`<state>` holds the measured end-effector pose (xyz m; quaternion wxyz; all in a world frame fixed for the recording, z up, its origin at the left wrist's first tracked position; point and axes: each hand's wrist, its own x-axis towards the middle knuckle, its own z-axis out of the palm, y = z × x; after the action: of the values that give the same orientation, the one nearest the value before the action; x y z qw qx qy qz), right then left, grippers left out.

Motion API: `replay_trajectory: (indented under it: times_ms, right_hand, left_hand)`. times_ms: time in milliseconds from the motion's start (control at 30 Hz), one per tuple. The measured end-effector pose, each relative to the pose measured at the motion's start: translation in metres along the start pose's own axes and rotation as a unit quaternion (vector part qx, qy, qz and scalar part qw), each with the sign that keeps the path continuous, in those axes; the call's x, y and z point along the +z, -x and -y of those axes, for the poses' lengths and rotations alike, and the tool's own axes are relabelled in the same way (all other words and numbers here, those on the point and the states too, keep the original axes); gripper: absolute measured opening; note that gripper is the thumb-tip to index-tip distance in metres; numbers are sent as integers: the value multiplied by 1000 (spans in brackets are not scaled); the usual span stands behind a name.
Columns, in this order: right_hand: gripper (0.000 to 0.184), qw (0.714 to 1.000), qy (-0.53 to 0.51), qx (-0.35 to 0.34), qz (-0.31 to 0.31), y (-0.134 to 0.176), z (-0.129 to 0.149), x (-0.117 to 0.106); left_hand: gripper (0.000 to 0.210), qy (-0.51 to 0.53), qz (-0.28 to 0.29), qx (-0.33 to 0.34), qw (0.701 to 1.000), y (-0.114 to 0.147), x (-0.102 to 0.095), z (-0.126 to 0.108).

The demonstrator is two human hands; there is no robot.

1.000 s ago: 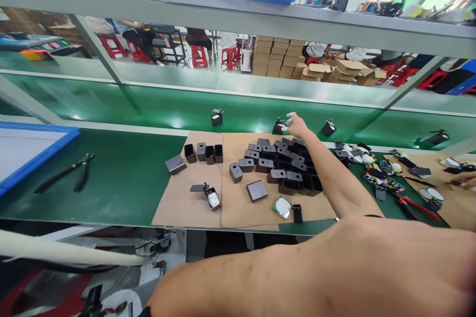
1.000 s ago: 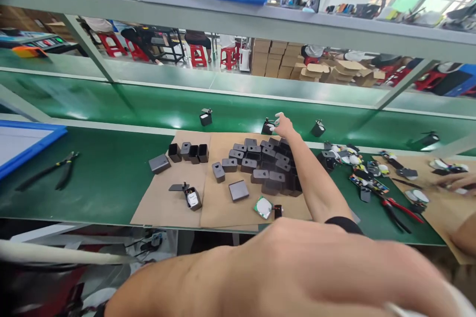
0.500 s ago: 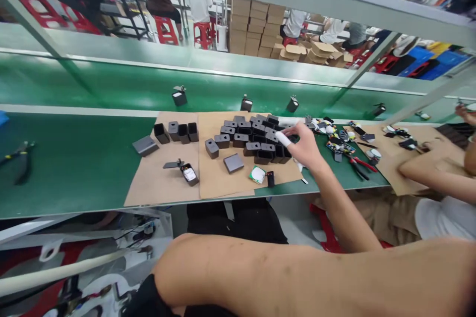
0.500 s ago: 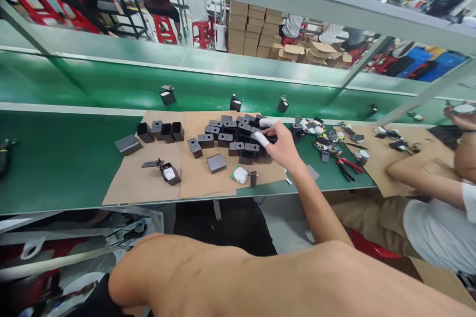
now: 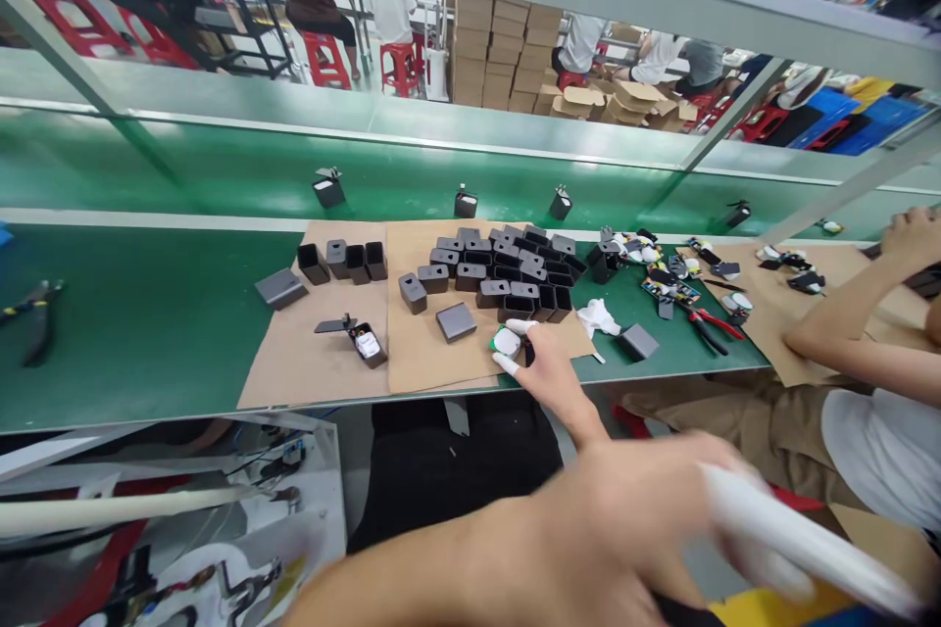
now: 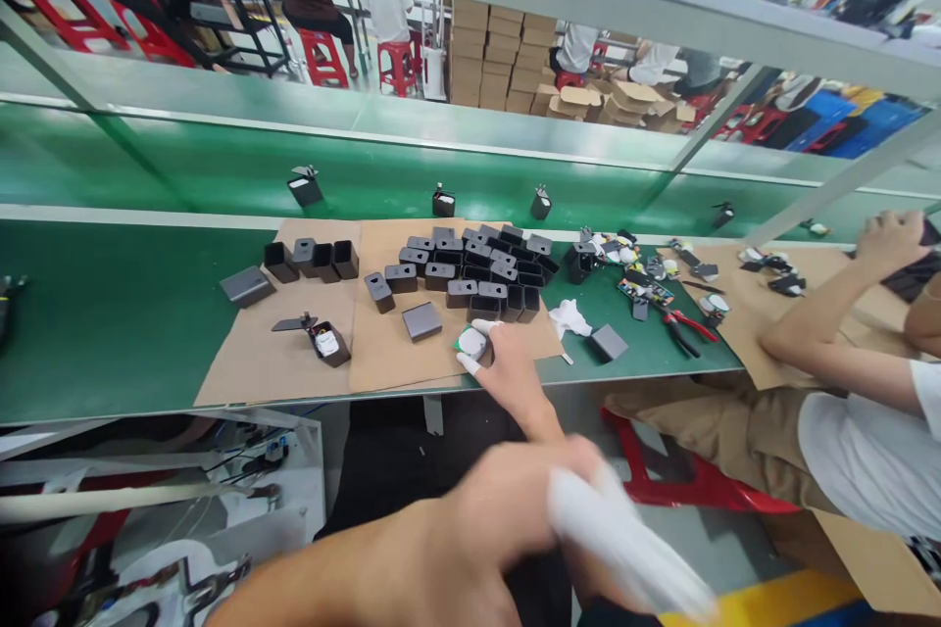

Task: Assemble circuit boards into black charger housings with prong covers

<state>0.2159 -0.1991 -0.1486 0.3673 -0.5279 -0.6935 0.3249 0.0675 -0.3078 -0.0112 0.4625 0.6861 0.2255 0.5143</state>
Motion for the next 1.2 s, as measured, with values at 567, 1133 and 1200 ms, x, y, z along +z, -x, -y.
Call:
replay_trajectory:
  times_ms: [567, 1133, 1200]
  right_hand:
    - [83, 925, -348, 31, 150, 71, 23, -10]
    - [42, 982, -72, 55, -167, 32, -11, -8]
    - [50, 975, -12, 75, -208, 25, -14, -3]
  left_hand:
    - [50, 322, -293, -317, 843, 63, -32, 101]
    - [50, -380, -121, -182, 899, 2, -125, 162]
    - [52, -383, -111, -182, 899, 6, -124, 163]
